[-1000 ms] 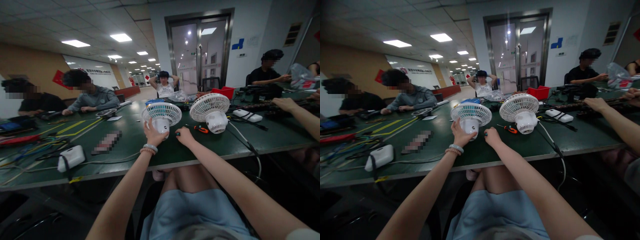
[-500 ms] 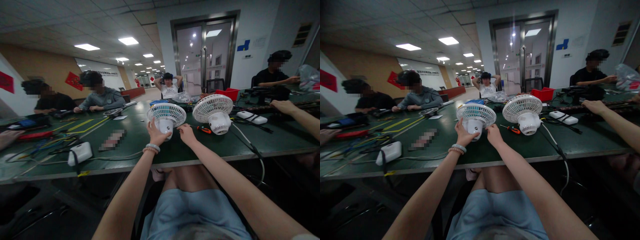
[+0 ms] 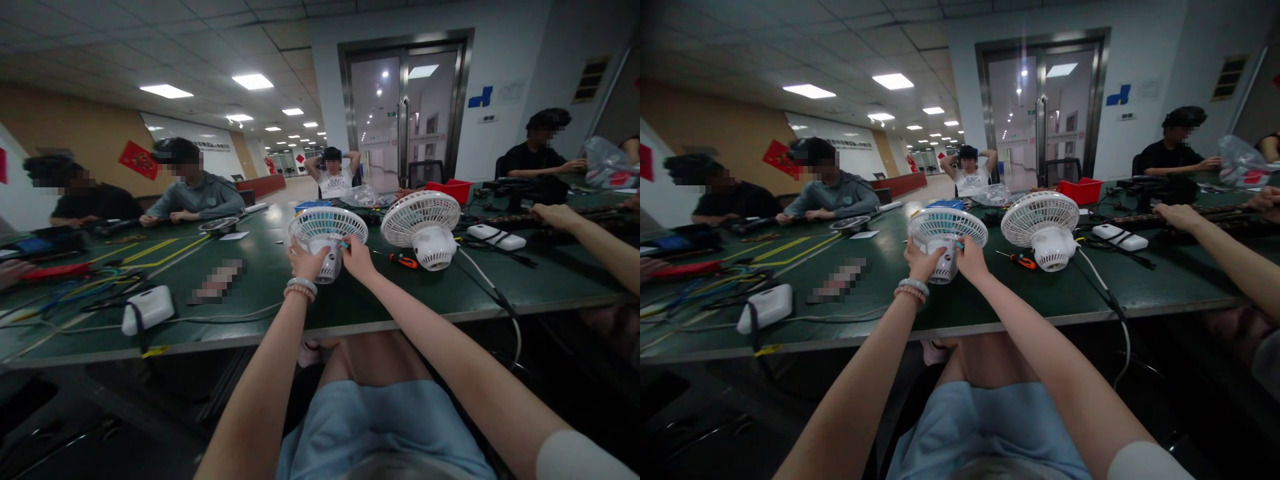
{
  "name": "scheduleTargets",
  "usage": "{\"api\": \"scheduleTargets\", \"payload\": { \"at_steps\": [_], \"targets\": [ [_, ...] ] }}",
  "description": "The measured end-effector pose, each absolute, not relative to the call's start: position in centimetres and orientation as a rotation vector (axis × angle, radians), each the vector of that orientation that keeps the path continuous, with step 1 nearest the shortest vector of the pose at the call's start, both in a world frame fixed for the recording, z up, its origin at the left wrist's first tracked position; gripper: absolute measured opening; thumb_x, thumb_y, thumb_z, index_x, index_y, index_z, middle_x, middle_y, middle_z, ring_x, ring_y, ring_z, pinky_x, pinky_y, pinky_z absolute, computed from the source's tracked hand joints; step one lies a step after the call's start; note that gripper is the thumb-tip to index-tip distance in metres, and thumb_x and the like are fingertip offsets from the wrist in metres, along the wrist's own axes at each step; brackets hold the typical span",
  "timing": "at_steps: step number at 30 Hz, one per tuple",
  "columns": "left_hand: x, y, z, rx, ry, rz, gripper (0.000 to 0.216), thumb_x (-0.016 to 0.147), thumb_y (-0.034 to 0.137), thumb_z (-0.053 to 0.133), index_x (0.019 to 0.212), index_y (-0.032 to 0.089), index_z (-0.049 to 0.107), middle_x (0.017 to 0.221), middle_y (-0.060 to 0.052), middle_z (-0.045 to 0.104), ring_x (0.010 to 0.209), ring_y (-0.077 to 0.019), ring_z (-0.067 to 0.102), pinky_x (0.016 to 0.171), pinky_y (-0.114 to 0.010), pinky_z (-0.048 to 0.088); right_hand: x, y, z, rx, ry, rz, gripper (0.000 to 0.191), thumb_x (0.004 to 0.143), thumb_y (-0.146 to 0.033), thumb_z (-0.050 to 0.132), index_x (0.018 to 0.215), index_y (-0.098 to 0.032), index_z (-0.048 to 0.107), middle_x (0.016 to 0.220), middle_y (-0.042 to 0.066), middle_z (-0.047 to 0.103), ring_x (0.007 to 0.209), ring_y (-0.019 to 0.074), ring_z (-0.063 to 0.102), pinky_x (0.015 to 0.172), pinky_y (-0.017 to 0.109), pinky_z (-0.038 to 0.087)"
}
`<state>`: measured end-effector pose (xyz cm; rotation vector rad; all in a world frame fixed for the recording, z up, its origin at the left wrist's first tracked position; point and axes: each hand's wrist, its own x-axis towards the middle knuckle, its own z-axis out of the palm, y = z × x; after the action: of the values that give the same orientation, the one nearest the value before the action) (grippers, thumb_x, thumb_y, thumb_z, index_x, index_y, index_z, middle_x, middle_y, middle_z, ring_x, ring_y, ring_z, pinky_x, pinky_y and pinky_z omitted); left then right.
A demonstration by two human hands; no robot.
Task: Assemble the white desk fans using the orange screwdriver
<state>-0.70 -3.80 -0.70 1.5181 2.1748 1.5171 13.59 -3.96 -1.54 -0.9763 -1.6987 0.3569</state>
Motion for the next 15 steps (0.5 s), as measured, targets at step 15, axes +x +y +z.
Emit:
{"api": "scheduleTargets", "payload": {
  "at_steps": [15],
  "targets": [
    [0.0, -5.4, -2.4, 1.618, 2.077, 1.718, 0.087, 0.059, 0.044, 0.070, 0.132, 0.018, 0.031, 0.129, -0.015, 0.039, 0.125, -0.0300, 0.035, 0.103, -0.045, 0.031, 13.7, -5.2, -3.0, -0.843, -1.857, 0.240, 0.037, 0.080, -0.010, 0.039, 0.113, -0.015, 0.056, 0.111, 0.009, 0.058, 0.106, 0.0162, 0.051, 0.096, 0.031, 0.037]
  ]
}}
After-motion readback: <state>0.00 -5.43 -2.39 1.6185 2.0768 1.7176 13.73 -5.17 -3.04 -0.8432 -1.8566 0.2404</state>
